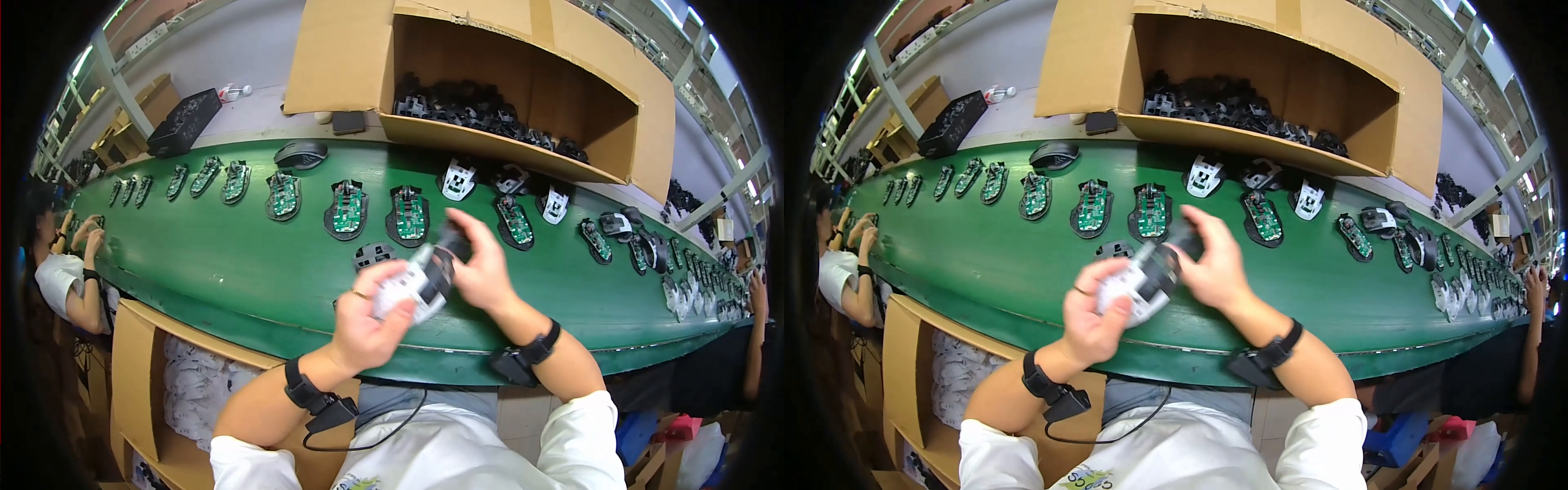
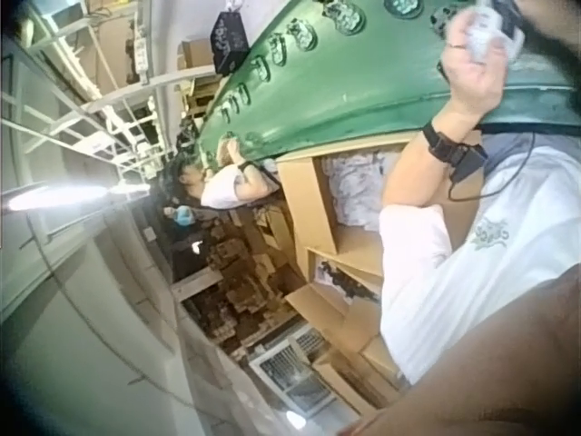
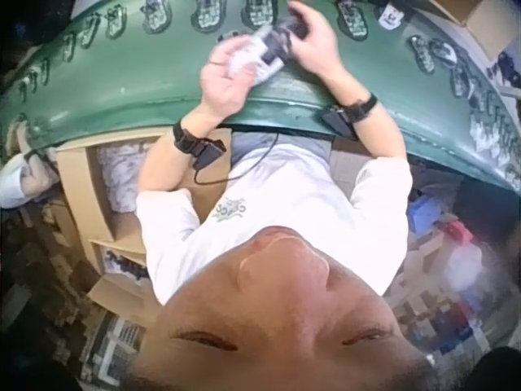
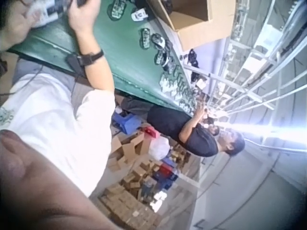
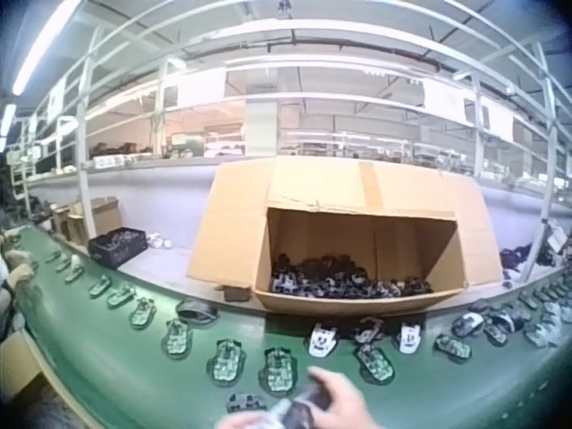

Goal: Assembling internal and external components of computer mice on a production line.

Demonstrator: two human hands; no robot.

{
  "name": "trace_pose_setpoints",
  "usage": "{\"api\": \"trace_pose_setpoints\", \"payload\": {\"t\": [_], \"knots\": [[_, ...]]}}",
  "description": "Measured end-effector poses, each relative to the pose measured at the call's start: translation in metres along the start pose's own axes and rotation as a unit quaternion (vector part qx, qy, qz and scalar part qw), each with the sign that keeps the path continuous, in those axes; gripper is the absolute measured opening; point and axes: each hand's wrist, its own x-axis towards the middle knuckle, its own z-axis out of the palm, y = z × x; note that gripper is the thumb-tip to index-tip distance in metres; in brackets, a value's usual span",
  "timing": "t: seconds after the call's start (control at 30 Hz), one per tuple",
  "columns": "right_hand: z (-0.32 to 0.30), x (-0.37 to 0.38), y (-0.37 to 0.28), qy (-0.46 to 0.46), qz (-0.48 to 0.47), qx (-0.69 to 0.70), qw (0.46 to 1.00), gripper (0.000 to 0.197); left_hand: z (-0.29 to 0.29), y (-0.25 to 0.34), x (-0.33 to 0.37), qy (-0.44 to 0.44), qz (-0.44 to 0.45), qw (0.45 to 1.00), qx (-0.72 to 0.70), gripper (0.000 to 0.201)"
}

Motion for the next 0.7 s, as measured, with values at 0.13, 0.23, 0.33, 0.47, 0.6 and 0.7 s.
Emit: {"api": "trace_pose_setpoints", "payload": {"t": [0.13,0.23,0.33,0.47,0.6,0.7], "knots": [[-0.071,-0.021,0.026,-0.019,0.120,0.208,0.970,0.062,0.021,0.002,-0.006,-0.146,0.024,0.975,0.164,0.050],[-0.092,-0.023,0.029,-0.019,0.120,0.270,0.955,0.062,0.042,-0.004,0.006,-0.160,0.104,0.908,0.373,0.058],[-0.089,-0.015,0.015,-0.010,0.082,0.189,0.978,0.064,0.042,-0.011,0.006,-0.197,0.058,0.853,0.479,0.073],[-0.094,-0.013,-0.007,-0.127,-0.077,-0.020,0.989,0.070,0.030,-0.003,0.001,-0.242,0.029,0.786,0.568,0.087],[-0.071,-0.024,-0.029,-0.225,-0.221,-0.006,0.949,0.070,0.022,-0.005,0.001,-0.269,0.054,0.784,0.556,0.082],[-0.056,-0.037,-0.033,-0.322,-0.211,-0.010,0.923,0.067,0.002,-0.006,0.008,-0.277,0.077,0.762,0.580,0.072]]}}
